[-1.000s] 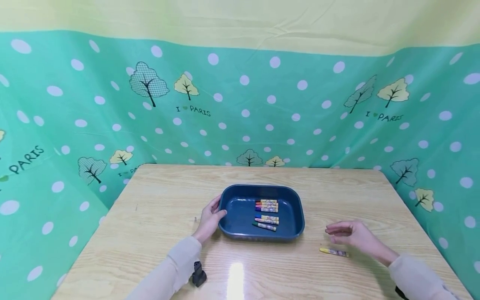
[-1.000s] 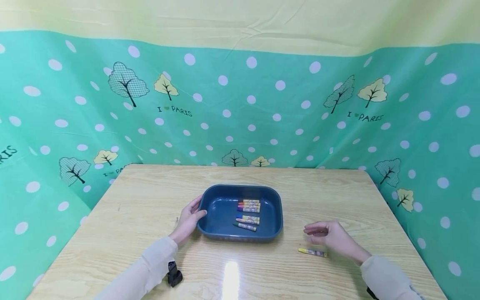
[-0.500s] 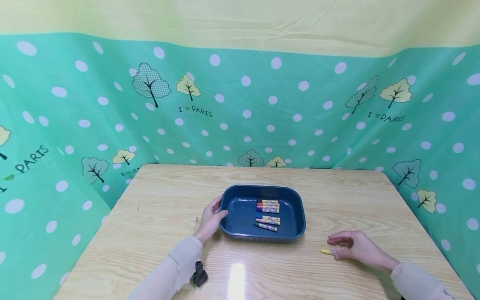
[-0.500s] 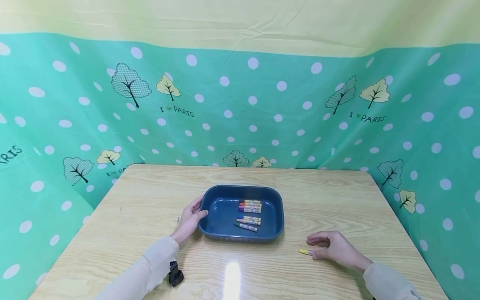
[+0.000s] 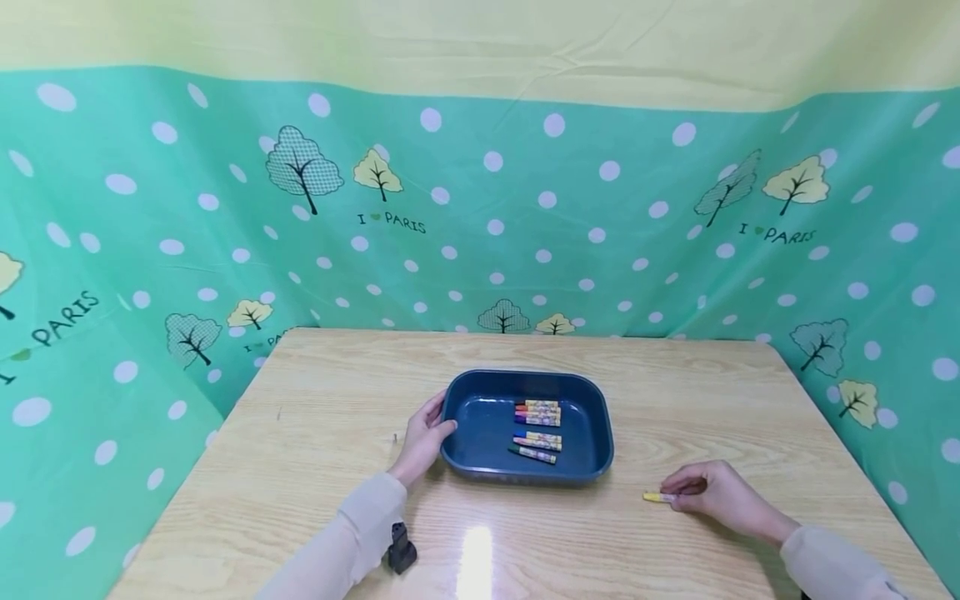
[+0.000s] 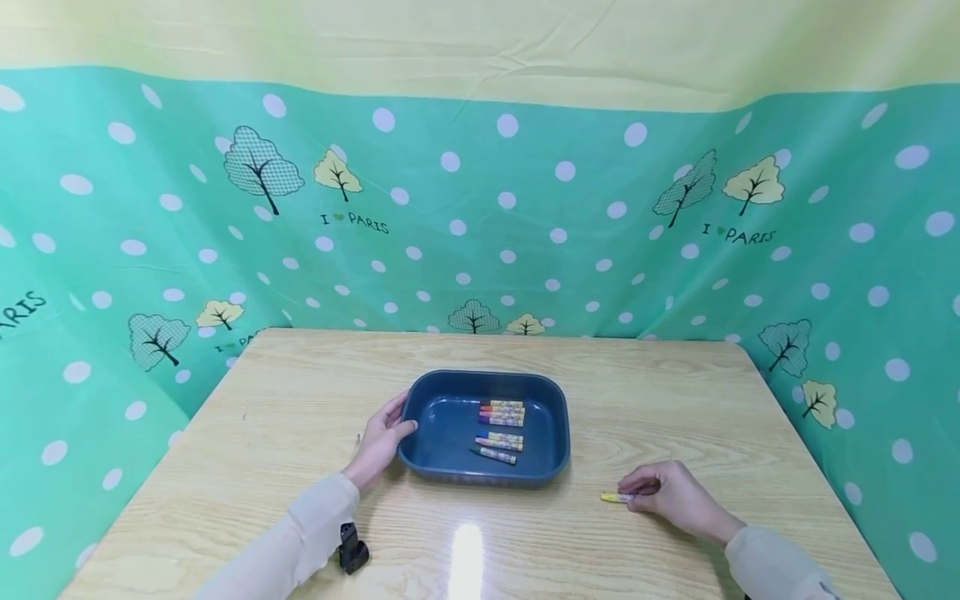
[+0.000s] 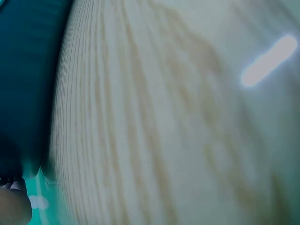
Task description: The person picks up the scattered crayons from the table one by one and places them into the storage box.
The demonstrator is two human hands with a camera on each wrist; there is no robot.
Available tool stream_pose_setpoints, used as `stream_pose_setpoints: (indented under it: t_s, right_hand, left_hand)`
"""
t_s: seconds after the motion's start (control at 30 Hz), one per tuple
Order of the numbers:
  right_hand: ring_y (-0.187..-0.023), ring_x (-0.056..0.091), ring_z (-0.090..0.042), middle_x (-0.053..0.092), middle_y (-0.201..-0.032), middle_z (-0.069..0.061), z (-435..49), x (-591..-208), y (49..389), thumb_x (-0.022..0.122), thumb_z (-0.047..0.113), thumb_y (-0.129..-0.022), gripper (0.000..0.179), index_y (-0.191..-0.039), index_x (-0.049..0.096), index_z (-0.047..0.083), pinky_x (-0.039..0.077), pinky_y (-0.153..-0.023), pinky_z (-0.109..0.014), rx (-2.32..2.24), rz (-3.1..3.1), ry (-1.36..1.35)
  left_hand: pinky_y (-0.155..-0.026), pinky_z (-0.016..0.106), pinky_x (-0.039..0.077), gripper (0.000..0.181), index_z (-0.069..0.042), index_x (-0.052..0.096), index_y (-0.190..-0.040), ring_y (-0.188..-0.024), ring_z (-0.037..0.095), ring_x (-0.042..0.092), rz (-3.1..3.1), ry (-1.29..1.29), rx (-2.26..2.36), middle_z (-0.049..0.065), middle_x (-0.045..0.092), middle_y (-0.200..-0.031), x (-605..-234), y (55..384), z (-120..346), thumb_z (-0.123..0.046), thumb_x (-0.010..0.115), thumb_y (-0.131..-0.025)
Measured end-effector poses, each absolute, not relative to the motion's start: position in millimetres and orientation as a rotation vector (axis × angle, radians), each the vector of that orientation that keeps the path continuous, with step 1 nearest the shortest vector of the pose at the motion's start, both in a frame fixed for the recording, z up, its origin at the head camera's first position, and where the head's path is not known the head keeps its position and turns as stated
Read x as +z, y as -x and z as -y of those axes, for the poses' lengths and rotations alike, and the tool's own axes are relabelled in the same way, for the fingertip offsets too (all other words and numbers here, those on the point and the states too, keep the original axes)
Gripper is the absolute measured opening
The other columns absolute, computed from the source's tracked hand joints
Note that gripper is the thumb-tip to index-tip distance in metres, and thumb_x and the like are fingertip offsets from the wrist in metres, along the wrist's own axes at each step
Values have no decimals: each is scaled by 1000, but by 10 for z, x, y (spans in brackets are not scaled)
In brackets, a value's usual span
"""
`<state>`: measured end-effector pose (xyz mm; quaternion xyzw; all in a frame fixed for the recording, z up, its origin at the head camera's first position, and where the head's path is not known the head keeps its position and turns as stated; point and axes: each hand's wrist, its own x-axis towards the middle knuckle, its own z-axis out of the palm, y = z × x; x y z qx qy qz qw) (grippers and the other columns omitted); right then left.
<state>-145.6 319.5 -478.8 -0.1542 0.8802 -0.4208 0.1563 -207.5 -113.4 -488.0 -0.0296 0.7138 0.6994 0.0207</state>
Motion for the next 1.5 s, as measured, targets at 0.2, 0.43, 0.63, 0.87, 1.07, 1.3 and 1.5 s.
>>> stream_pose_setpoints:
  t_s: [0.2,0.43,0.63,0.87,1.07,1.3,1.5]
  right_hand:
    - [-78,63,-2,70,-92,-8,-3167,-4763,1467,71,19,-77,26,-98,69,4,55,-66,-19,-1203,-2503,425]
    - [-79,63,-3,70,-94,-8,-3114,-4607,1503,72,17,-75,29,-100,68,4,54,-67,-18,-1187,-2559,341]
    - [-82,64,-4,68,-102,-15,-3047,-4305,1583,69,14,-78,35,-108,65,-2,56,-70,-19,-1299,-2581,249]
    - [-82,65,-4,68,-102,-14,-2859,-4053,1680,70,18,-79,35,-108,66,0,56,-70,-19,-1362,-2629,279]
    - [-83,65,-7,68,-103,-12,-2684,-3984,1774,69,22,-79,36,-109,66,1,56,-71,-20,-1357,-2617,299]
    - [-85,66,-13,69,-101,-13,-2456,-3967,1902,69,16,-80,31,-107,67,2,57,-72,-22,-1363,-2618,349]
    - [-86,66,-16,69,-100,-13,-2262,-4024,1984,69,15,-80,31,-107,67,0,57,-73,-25,-1396,-2565,346]
  left_hand:
    - [-107,42,34,59,-1,36,-138,-131,34,35,-2213,95,2176,23,35,-143,-4869,2069,1143,5,51,-82]
    - [-107,42,34,59,-1,36,-138,-131,35,36,-2214,102,2169,23,35,-143,-4861,2071,1140,4,51,-82]
    - [-107,42,34,58,-3,37,-139,-131,34,35,-2214,103,2160,22,35,-143,-4865,2067,1133,3,51,-83]
    - [-107,41,35,58,-3,37,-138,-131,32,37,-2221,104,2161,21,36,-143,-4861,2064,1113,3,51,-82]
    - [-108,42,34,58,-2,37,-138,-131,33,36,-2220,82,2161,22,35,-143,-4869,2069,1112,3,51,-83]
    - [-107,43,33,58,-1,36,-139,-131,35,35,-2200,73,2188,23,35,-143,-4866,2074,1134,5,50,-83]
    - [-107,42,33,58,-1,36,-139,-131,34,35,-2199,83,2182,23,35,-143,-4856,2069,1136,5,50,-83]
